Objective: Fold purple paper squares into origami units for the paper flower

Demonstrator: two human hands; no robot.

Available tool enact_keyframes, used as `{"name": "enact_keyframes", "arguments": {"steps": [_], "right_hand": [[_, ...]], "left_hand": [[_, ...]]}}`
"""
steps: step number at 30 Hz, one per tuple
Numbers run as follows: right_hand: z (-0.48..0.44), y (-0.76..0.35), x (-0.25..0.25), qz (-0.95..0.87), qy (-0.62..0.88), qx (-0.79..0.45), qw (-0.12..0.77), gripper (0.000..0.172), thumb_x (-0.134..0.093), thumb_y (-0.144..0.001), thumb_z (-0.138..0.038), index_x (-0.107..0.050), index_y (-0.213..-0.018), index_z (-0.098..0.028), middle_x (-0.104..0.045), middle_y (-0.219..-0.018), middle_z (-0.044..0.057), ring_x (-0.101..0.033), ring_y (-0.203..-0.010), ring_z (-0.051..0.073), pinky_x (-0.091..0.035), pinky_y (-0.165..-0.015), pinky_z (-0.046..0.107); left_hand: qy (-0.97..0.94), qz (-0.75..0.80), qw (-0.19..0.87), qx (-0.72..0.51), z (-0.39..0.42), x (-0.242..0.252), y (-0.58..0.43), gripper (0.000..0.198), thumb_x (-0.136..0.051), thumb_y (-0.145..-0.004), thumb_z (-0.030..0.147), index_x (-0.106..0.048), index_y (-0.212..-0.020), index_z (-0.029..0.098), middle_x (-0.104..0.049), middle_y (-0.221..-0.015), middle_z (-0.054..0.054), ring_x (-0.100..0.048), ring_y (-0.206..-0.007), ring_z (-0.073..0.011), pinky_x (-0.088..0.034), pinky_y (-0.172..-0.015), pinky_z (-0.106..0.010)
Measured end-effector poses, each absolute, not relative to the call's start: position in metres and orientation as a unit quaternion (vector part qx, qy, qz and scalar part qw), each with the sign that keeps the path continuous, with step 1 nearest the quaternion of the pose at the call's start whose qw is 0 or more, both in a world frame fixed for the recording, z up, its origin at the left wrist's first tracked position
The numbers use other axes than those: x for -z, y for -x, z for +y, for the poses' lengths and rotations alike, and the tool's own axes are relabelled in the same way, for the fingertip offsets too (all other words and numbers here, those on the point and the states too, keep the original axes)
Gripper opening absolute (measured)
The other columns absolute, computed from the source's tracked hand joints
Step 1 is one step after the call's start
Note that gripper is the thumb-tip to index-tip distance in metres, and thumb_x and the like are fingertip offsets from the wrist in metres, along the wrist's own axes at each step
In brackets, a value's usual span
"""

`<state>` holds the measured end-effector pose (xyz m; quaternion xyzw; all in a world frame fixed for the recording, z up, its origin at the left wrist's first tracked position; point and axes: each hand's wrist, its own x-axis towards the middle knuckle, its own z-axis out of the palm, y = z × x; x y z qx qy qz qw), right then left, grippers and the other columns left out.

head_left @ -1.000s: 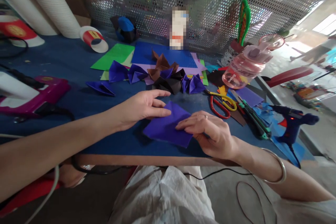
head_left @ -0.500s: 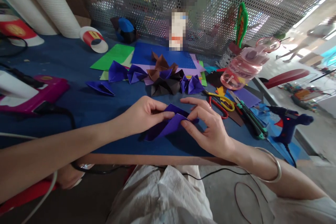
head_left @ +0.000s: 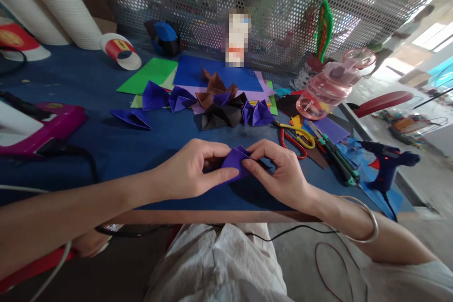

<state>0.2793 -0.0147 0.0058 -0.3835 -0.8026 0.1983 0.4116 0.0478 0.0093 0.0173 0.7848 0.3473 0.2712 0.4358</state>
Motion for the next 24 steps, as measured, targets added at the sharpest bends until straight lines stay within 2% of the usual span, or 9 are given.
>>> {"name": "enact_keyframes", "arguments": {"steps": [2, 7, 12, 15, 18, 19, 22, 24], "right_hand": [[-0.0153, -0.2786, -0.0060, -0.804, 0.383, -0.194, 0.412, 0.018, -0.068, -0.100, -0.020, -0.062, -0.084, -0.023, -0.075, -0.089, 0.002, -0.072, -0.081, 0.014, -0.056, -0.074, 0.027], [-0.0165, -0.2771, -0.0056, -0.809, 0.369, -0.195, 0.414, 0.018, -0.065, -0.101, -0.018, -0.059, -0.085, -0.023, -0.075, -0.089, 0.002, -0.070, -0.078, 0.013, -0.055, -0.070, 0.026], [-0.0168, -0.2758, -0.0047, -0.796, 0.385, -0.216, 0.415, 0.016, -0.066, -0.100, -0.021, -0.059, -0.086, -0.023, -0.075, -0.088, 0.001, -0.070, -0.077, 0.013, -0.055, -0.069, 0.027], [-0.0171, -0.2745, -0.0036, -0.774, 0.397, -0.244, 0.428, 0.008, -0.069, -0.097, -0.022, -0.061, -0.099, -0.024, -0.074, -0.089, 0.000, -0.069, -0.077, 0.012, -0.057, -0.070, 0.026], [-0.0161, -0.2737, -0.0031, -0.762, 0.392, -0.270, 0.440, 0.021, -0.069, -0.097, -0.021, -0.060, -0.116, -0.024, -0.074, -0.095, 0.000, -0.070, -0.083, 0.012, -0.059, -0.074, 0.026], [-0.0154, -0.2736, -0.0033, -0.765, 0.387, -0.274, 0.437, 0.021, -0.069, -0.098, -0.022, -0.061, -0.117, -0.023, -0.075, -0.095, 0.000, -0.071, -0.084, 0.012, -0.059, -0.076, 0.026], [-0.0126, -0.2732, -0.0042, -0.779, 0.379, -0.273, 0.417, 0.009, -0.070, -0.101, -0.029, -0.068, -0.105, -0.022, -0.075, -0.090, 0.000, -0.070, -0.080, 0.012, -0.058, -0.074, 0.025], [-0.0111, -0.2724, -0.0046, -0.783, 0.380, -0.264, 0.417, 0.011, -0.071, -0.102, -0.032, -0.070, -0.096, -0.022, -0.075, -0.087, 0.000, -0.068, -0.077, 0.012, -0.057, -0.072, 0.025]], "left_hand": [[-0.779, 0.332, 0.454, -0.277, 0.0094, -0.0176, -0.0498, 0.031, -0.064, -0.093, 0.044, -0.068, -0.075, 0.019, -0.059, -0.071, 0.002, -0.053, -0.067, -0.0130, -0.045, -0.060, -0.023], [-0.768, 0.349, 0.448, -0.296, 0.0109, -0.0164, -0.0511, 0.043, -0.060, -0.096, 0.042, -0.055, -0.059, 0.019, -0.039, -0.061, 0.004, -0.037, -0.060, -0.0107, -0.032, -0.053, -0.023], [-0.769, 0.371, 0.430, -0.293, 0.0107, -0.0125, -0.0504, 0.047, -0.057, -0.098, 0.048, -0.052, -0.061, 0.020, -0.038, -0.062, 0.004, -0.036, -0.061, -0.0116, -0.030, -0.052, -0.024], [-0.779, 0.366, 0.413, -0.298, 0.0104, -0.0111, -0.0510, 0.049, -0.056, -0.099, 0.047, -0.044, -0.059, 0.020, -0.034, -0.060, 0.004, -0.033, -0.059, -0.0111, -0.027, -0.051, -0.025], [-0.785, 0.359, 0.406, -0.299, 0.0106, -0.0110, -0.0517, 0.048, -0.056, -0.098, 0.044, -0.041, -0.059, 0.020, -0.032, -0.059, 0.005, -0.032, -0.058, -0.0108, -0.027, -0.052, -0.025], [-0.787, 0.358, 0.407, -0.295, 0.0106, -0.0109, -0.0517, 0.047, -0.055, -0.098, 0.043, -0.043, -0.059, 0.020, -0.035, -0.059, 0.004, -0.034, -0.058, -0.0109, -0.028, -0.053, -0.025], [-0.794, 0.357, 0.405, -0.280, 0.0103, -0.0097, -0.0516, 0.046, -0.054, -0.099, 0.042, -0.047, -0.060, 0.020, -0.041, -0.061, 0.003, -0.040, -0.060, -0.0121, -0.031, -0.055, -0.026], [-0.798, 0.353, 0.399, -0.283, 0.0095, -0.0084, -0.0519, 0.047, -0.055, -0.099, 0.042, -0.046, -0.059, 0.020, -0.040, -0.061, 0.003, -0.040, -0.060, -0.0120, -0.031, -0.055, -0.027]]}}
